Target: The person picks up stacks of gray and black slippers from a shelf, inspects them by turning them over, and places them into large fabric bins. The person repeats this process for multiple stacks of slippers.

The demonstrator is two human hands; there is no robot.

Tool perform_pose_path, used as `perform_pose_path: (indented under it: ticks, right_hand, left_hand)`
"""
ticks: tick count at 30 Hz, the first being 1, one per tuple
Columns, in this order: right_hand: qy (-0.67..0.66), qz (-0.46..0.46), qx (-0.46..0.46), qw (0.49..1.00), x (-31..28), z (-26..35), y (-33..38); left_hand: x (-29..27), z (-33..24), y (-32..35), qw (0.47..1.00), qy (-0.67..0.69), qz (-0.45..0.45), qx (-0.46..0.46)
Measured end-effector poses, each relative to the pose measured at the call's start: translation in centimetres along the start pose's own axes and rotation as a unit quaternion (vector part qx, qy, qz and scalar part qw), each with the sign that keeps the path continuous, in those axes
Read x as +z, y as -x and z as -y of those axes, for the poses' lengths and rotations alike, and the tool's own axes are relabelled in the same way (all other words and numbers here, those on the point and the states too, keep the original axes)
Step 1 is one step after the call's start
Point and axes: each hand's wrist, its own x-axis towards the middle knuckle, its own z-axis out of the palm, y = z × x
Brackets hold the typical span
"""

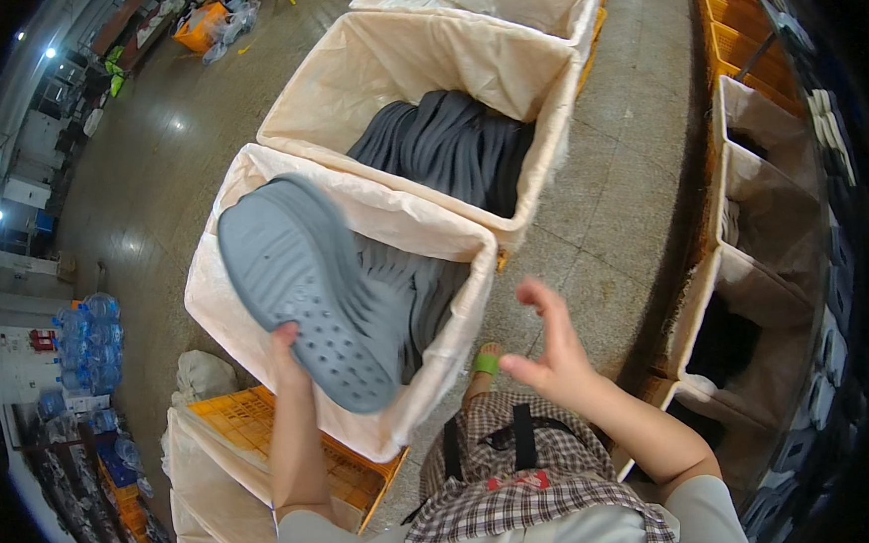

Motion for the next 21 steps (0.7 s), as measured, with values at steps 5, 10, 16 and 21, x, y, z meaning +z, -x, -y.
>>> perform_pose_path:
  ticks: [5, 10, 16, 21]
  right_hand:
    - [0.211, 0.137, -0.121, 0.96, 8.3, -4.5, -4.5]
    - [0.308, 0.195, -0.171, 0.915, 13.5, -8.0, -8.2]
    - [0.362, 0.213, -0.128, 0.899, 14.6, -8.9, -8.6]
    - [0.35, 0.19, -0.136, 0.907, 14.7, -8.9, -9.2]
  left_hand:
    - [-10.0, -2.6, -16.7, 0.852, -0.473, -0.038, 0.221]
    - [-16.4, 3.8, -28.9, 0.551, -0.807, -0.156, 0.145]
    - [-23.0, 13.6, -34.0, 0.504, -0.859, -0.086, 0.027]
    - [-27.0, 20.3, -33.3, 0.586, -0.799, -0.096, 0.099]
